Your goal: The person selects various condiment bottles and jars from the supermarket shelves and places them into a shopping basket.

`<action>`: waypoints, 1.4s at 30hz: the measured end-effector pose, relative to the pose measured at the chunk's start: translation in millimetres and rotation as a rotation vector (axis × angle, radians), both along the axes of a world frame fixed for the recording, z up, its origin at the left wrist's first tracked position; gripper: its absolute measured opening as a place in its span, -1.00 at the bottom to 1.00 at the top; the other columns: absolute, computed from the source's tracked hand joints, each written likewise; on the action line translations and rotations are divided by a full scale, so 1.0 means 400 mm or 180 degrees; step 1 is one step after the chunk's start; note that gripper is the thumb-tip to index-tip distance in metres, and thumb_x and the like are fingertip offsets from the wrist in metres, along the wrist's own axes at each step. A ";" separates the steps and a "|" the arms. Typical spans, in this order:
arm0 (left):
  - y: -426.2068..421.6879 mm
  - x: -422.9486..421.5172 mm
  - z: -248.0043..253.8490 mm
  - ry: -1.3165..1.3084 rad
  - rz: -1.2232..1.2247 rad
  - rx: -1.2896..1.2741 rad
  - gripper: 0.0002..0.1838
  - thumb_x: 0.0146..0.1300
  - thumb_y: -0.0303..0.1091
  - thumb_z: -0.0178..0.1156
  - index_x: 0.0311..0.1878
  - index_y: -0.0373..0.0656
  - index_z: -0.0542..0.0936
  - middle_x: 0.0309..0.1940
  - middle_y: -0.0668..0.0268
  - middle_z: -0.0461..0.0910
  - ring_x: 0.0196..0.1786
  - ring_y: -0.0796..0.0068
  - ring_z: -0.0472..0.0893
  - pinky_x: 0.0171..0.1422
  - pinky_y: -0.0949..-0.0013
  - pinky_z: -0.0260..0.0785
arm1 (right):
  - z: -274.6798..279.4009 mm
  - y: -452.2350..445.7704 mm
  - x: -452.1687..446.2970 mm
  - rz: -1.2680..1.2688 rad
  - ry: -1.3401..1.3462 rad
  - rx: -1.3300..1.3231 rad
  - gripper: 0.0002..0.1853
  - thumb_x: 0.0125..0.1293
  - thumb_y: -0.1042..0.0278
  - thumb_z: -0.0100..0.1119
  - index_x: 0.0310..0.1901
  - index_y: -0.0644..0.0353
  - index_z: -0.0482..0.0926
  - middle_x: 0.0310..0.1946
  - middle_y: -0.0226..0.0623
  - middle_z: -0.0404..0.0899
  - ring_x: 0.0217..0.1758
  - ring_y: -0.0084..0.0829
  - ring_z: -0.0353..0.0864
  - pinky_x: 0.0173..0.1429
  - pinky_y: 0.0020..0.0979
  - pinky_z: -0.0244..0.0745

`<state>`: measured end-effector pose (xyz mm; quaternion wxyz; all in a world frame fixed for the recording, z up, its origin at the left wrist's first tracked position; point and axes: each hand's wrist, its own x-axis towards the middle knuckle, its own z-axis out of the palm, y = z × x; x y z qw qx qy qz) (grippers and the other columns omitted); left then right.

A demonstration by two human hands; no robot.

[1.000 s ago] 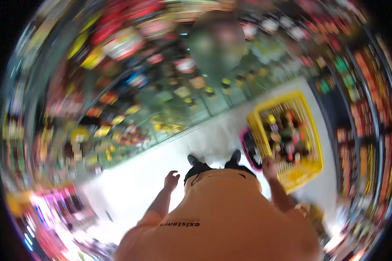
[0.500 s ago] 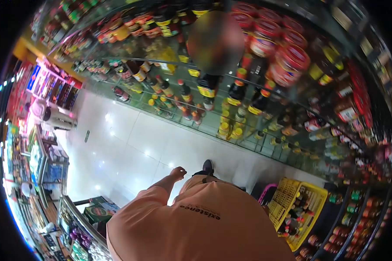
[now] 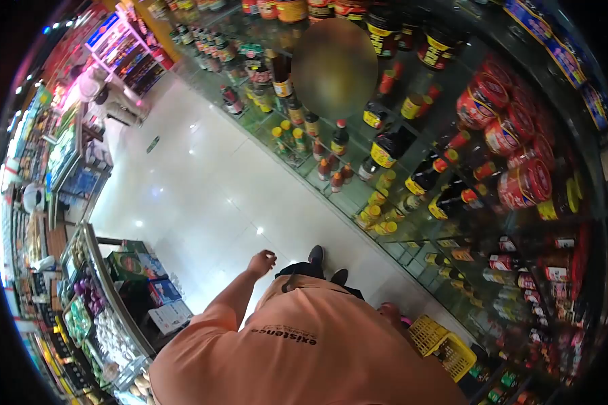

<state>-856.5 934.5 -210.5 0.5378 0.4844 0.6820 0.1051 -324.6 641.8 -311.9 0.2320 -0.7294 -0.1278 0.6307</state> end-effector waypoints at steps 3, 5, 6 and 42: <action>-0.152 -0.106 0.002 0.0168 0.0106 -0.0263 -0.68 0.36 -0.26 0.25 0.04 -0.30 0.62 -0.33 0.17 0.74 -0.35 0.41 0.70 -0.22 0.33 0.59 | 0.029 0.059 0.044 -0.0246 -0.0312 -0.0561 -0.75 0.41 0.24 0.10 0.05 0.08 0.48 -0.37 -0.23 0.61 -0.48 -0.32 0.61 -0.40 -0.21 0.57; -0.265 -0.221 -0.062 0.0177 0.0622 -0.0437 -0.72 0.36 -0.27 0.24 -0.01 -0.29 0.64 -0.34 0.17 0.74 -0.37 0.40 0.71 -0.26 0.33 0.58 | 0.025 0.074 0.069 -0.0498 -0.0352 -0.0446 -0.77 0.41 0.25 0.08 0.03 0.09 0.48 -0.38 -0.23 0.60 -0.48 -0.32 0.61 -0.41 -0.21 0.57; -0.312 -0.259 -0.049 0.0291 0.1039 -0.0684 -0.75 0.37 -0.29 0.23 -0.04 -0.28 0.66 -0.35 0.16 0.73 -0.39 0.41 0.71 -0.31 0.33 0.57 | 0.033 0.099 0.076 -0.0796 -0.0405 -0.0352 -0.79 0.41 0.26 0.06 0.00 0.10 0.48 -0.39 -0.23 0.58 -0.48 -0.32 0.61 -0.41 -0.21 0.57; -0.012 -1.158 -0.146 -0.0722 0.3220 -0.1168 -0.67 0.35 -0.30 0.19 0.09 -0.28 0.55 -0.31 0.13 0.70 -0.45 0.37 0.65 -0.50 0.37 0.42 | 0.108 1.408 -1.055 0.2444 -0.1077 -0.0382 -0.75 0.30 0.30 0.18 -0.04 0.18 0.59 -0.35 -0.21 0.67 -0.47 -0.31 0.69 -0.45 -0.23 0.59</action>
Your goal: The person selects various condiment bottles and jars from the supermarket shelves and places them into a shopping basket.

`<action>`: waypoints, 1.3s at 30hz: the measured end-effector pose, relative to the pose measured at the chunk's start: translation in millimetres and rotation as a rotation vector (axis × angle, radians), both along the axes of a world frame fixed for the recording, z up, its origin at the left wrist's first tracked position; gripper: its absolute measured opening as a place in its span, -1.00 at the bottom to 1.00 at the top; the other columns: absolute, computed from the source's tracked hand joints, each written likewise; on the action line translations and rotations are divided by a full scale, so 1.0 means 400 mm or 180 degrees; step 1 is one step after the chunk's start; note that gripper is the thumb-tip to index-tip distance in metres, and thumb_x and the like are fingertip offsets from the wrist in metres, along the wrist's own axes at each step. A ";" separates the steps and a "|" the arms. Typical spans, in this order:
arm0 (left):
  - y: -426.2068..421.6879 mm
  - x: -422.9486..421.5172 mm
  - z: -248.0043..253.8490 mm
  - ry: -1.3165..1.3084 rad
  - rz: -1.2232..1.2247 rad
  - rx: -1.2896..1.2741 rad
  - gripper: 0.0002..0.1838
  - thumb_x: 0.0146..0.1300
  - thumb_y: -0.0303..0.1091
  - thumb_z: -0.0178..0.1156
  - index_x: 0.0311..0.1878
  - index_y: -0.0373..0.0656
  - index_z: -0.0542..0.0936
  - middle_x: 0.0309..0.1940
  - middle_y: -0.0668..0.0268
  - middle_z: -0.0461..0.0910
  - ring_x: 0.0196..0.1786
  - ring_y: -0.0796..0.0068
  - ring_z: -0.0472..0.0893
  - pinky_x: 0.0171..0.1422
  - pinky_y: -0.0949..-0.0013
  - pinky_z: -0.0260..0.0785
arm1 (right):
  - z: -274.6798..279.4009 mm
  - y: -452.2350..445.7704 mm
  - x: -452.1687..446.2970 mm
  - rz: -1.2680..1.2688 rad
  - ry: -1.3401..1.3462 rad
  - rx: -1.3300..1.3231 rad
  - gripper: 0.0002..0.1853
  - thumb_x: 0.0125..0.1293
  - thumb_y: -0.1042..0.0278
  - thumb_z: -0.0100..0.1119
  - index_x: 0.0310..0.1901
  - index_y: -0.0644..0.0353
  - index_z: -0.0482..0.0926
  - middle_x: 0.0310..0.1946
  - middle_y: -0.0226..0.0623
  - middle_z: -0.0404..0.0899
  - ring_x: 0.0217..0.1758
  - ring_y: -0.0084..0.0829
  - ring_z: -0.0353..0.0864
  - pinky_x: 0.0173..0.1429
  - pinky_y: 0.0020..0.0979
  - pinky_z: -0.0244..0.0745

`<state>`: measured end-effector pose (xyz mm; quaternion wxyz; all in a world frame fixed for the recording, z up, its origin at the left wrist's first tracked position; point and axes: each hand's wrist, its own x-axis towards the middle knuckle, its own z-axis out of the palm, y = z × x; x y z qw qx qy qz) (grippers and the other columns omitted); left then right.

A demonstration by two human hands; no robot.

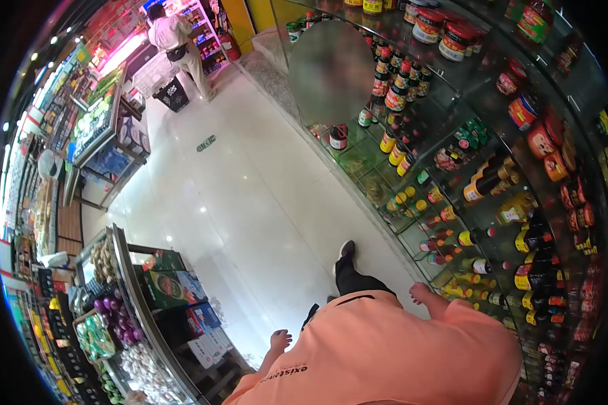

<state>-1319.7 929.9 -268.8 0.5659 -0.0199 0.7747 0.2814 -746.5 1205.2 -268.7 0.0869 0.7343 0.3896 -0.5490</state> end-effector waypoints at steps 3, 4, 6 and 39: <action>0.175 -0.053 0.048 0.0164 -0.0130 0.0130 -0.66 0.36 -0.29 0.19 0.10 -0.28 0.54 -0.25 0.12 0.71 -0.37 0.37 0.67 -0.46 0.39 0.44 | -0.067 0.131 -0.030 0.0264 -0.0050 -0.0531 -0.76 0.29 0.31 0.16 -0.06 0.21 0.58 -0.38 -0.18 0.65 -0.51 -0.26 0.68 -0.48 -0.20 0.60; 0.224 -0.075 0.052 0.0201 -0.0034 0.0200 -0.65 0.36 -0.28 0.19 0.11 -0.28 0.53 -0.25 0.12 0.71 -0.37 0.37 0.67 -0.45 0.38 0.44 | -0.072 0.185 -0.055 0.0220 0.0037 -0.0351 -0.77 0.29 0.31 0.15 -0.10 0.22 0.59 -0.38 -0.17 0.65 -0.51 -0.26 0.68 -0.49 -0.19 0.60; 0.318 -0.110 0.057 0.0307 0.0162 0.0300 -0.64 0.38 -0.27 0.17 0.14 -0.27 0.51 -0.24 0.12 0.71 -0.36 0.37 0.67 -0.42 0.38 0.45 | -0.084 0.310 -0.112 0.0209 0.0109 0.0005 -0.80 0.30 0.30 0.12 -0.18 0.23 0.60 -0.42 -0.18 0.64 -0.52 -0.28 0.67 -0.51 -0.19 0.59; 1.839 -0.678 0.131 0.0343 -0.1572 0.0585 -0.66 0.38 -0.21 0.16 0.12 -0.19 0.57 -0.29 0.27 0.71 -0.36 0.44 0.68 -0.30 0.34 0.46 | 0.288 1.463 -0.642 -0.2199 -0.1076 0.4390 -0.26 0.16 0.46 0.32 0.38 0.27 0.23 0.31 0.12 0.34 0.40 0.06 0.37 0.43 -0.11 0.30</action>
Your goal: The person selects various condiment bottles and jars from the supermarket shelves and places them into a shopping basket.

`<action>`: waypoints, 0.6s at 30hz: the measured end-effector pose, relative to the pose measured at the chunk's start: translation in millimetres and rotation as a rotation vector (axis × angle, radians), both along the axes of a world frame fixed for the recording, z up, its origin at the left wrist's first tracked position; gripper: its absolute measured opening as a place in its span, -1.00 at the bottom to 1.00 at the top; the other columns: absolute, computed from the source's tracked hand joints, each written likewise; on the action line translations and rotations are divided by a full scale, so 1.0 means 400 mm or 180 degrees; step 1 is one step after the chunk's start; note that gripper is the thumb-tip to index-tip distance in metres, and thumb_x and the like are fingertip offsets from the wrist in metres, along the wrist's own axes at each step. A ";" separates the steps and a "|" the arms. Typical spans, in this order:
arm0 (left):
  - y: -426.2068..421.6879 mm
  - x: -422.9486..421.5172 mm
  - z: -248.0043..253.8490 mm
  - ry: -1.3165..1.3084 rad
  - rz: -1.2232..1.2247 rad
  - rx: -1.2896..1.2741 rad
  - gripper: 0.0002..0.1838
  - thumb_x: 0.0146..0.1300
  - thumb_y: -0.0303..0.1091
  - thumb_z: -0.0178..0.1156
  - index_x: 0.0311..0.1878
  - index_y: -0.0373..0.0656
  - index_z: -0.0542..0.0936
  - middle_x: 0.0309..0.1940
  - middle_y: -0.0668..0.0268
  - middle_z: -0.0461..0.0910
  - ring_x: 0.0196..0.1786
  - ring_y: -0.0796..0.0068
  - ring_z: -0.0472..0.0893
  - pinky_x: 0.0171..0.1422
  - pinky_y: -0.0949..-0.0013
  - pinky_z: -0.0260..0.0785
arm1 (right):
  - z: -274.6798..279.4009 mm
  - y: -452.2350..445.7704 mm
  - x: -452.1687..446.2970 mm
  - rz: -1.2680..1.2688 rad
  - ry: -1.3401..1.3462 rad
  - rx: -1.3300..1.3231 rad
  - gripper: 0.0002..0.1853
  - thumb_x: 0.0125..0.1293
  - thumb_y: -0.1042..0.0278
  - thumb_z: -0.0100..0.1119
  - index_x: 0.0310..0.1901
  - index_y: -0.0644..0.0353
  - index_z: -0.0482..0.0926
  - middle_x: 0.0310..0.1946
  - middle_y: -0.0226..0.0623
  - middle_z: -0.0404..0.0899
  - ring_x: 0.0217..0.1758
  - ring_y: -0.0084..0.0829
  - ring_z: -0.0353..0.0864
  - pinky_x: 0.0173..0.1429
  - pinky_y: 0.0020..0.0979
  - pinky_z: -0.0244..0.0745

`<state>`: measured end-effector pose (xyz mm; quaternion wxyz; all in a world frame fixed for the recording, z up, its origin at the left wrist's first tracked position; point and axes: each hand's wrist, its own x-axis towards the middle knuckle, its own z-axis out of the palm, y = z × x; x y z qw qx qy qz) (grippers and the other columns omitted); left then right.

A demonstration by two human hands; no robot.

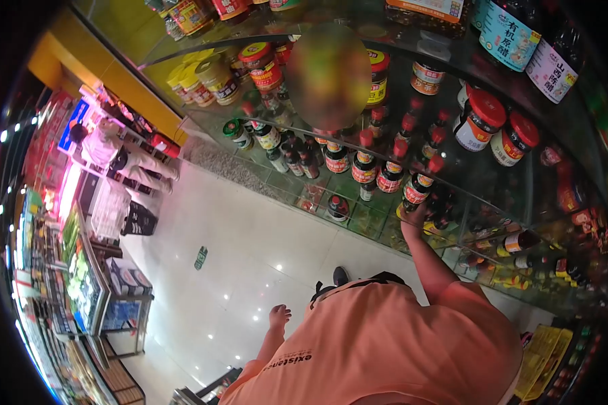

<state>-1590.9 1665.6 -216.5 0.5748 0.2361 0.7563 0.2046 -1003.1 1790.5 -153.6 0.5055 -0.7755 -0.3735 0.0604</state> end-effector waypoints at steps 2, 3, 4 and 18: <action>0.051 -0.040 0.006 0.0034 -0.0116 0.0012 -0.66 0.38 -0.22 0.16 0.12 -0.18 0.57 -0.28 0.26 0.71 -0.36 0.44 0.68 -0.30 0.34 0.46 | -0.030 0.050 0.020 -0.0089 0.0327 0.0509 -0.38 0.12 0.47 0.32 0.24 0.29 0.36 0.14 0.07 0.48 0.25 0.03 0.50 0.35 -0.09 0.36; 0.074 -0.061 -0.002 0.0041 -0.0182 0.0027 -0.66 0.38 -0.22 0.16 0.12 -0.18 0.57 -0.28 0.25 0.72 -0.35 0.43 0.68 -0.31 0.34 0.47 | -0.029 0.068 0.024 -0.0060 0.0249 0.0870 -0.40 0.09 0.46 0.33 0.21 0.30 0.40 0.09 0.06 0.52 0.21 0.05 0.52 0.31 -0.08 0.38; 0.092 -0.080 -0.010 0.0067 -0.0243 0.0026 -0.66 0.38 -0.22 0.16 0.12 -0.18 0.57 -0.28 0.25 0.72 -0.35 0.43 0.68 -0.31 0.34 0.47 | -0.027 0.079 0.032 -0.0037 0.0160 0.1227 -0.41 0.06 0.45 0.33 0.18 0.30 0.44 0.04 0.05 0.55 0.17 0.07 0.55 0.28 -0.07 0.40; 0.310 -0.246 -0.289 0.1068 -0.4433 0.0998 -0.60 0.36 -0.20 0.16 0.16 -0.24 0.60 -0.09 0.12 0.73 -0.10 0.20 0.73 0.00 0.17 0.58 | -0.017 -0.149 -0.134 0.0018 0.0014 -0.0198 -0.64 0.17 0.44 0.42 -0.01 0.12 0.55 -0.08 -0.14 0.64 0.02 -0.05 0.63 0.10 -0.16 0.53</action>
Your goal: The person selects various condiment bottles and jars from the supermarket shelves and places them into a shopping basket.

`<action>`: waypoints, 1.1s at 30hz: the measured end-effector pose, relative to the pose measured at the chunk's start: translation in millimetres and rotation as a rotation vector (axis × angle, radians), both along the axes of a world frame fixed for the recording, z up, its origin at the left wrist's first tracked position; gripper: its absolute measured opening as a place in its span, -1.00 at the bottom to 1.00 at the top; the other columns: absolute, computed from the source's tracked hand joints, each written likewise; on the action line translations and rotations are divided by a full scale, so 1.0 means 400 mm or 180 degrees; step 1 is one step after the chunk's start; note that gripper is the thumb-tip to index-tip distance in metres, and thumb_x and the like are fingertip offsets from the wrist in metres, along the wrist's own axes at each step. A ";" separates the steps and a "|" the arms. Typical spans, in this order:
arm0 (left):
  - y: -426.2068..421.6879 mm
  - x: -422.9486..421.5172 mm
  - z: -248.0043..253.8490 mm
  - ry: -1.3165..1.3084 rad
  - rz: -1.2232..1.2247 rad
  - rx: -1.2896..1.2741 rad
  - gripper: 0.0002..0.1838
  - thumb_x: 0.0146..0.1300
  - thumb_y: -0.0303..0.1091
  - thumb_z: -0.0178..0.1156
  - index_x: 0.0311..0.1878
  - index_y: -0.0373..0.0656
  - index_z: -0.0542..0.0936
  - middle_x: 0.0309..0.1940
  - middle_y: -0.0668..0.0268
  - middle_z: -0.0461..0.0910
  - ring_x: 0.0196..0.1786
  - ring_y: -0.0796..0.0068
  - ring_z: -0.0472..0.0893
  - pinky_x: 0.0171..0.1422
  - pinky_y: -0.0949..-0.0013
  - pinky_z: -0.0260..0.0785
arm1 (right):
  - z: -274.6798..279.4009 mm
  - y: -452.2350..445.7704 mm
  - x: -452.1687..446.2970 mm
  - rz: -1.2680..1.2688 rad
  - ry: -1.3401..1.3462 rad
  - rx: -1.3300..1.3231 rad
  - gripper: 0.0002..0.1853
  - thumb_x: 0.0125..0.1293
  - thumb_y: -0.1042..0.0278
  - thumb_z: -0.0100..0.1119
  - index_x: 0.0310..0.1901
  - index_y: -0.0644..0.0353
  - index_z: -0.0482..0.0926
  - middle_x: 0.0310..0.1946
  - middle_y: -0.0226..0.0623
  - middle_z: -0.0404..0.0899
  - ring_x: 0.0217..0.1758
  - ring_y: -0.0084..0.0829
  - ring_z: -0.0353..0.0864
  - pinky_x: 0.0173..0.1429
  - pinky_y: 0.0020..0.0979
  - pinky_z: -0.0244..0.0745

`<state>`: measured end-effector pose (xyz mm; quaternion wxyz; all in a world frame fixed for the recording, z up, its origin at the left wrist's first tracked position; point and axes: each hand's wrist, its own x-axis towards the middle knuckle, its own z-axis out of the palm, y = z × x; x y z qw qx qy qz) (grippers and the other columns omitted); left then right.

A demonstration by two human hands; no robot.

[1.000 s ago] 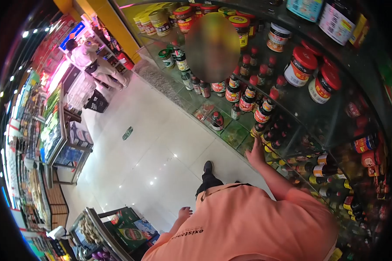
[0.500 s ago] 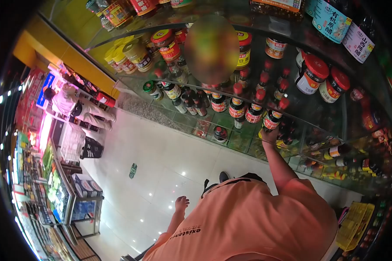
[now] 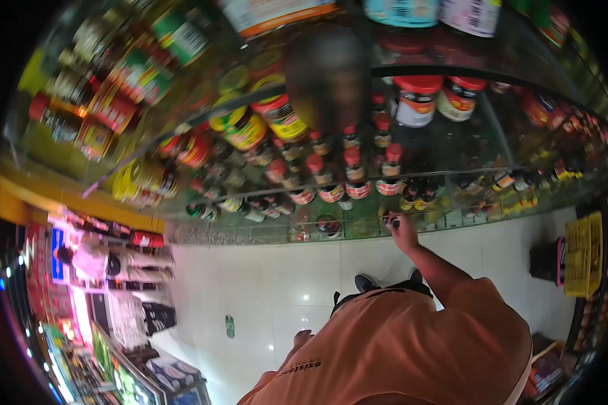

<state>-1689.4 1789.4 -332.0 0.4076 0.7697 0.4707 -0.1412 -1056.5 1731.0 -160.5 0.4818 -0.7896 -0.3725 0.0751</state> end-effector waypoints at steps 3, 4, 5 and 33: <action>0.096 0.150 0.105 -0.0293 0.0954 -0.0742 -0.64 0.38 -0.21 0.15 0.11 -0.23 0.58 -0.21 0.13 0.72 -0.25 0.29 0.71 -0.19 0.26 0.57 | 0.082 -0.111 -0.040 0.0145 -0.0064 0.0146 -0.65 0.19 0.46 0.41 0.00 0.15 0.55 -0.09 -0.16 0.68 -0.01 -0.10 0.68 0.09 -0.22 0.55; 0.123 0.205 0.140 -0.0567 0.1033 -0.0679 -0.67 0.39 -0.22 0.14 0.08 -0.22 0.58 -0.25 0.13 0.71 -0.33 0.36 0.68 -0.30 0.33 0.54 | 0.108 -0.163 -0.059 0.0294 0.0071 0.0174 -0.66 0.19 0.46 0.40 0.00 0.17 0.56 -0.10 -0.16 0.69 -0.03 -0.12 0.70 0.09 -0.24 0.55; 0.157 0.275 0.161 -0.0523 0.0905 -0.0692 -0.67 0.39 -0.22 0.14 0.08 -0.22 0.58 -0.25 0.13 0.71 -0.33 0.36 0.68 -0.30 0.33 0.54 | 0.146 -0.218 -0.071 0.0245 0.0932 -0.0052 -0.66 0.19 0.47 0.42 -0.02 0.21 0.55 -0.15 -0.20 0.70 -0.06 -0.23 0.72 0.08 -0.27 0.56; -1.004 1.793 0.621 -0.0473 -0.1990 -0.2949 -0.40 0.57 -0.16 0.03 0.56 -0.01 0.10 0.15 0.11 0.58 0.00 0.29 0.72 0.12 0.27 0.53 | 0.380 -1.694 0.025 -0.4285 0.2828 0.3464 -0.61 0.34 0.23 0.36 0.04 0.18 0.41 -0.06 -0.28 0.59 0.08 -0.39 0.55 0.13 -0.12 0.53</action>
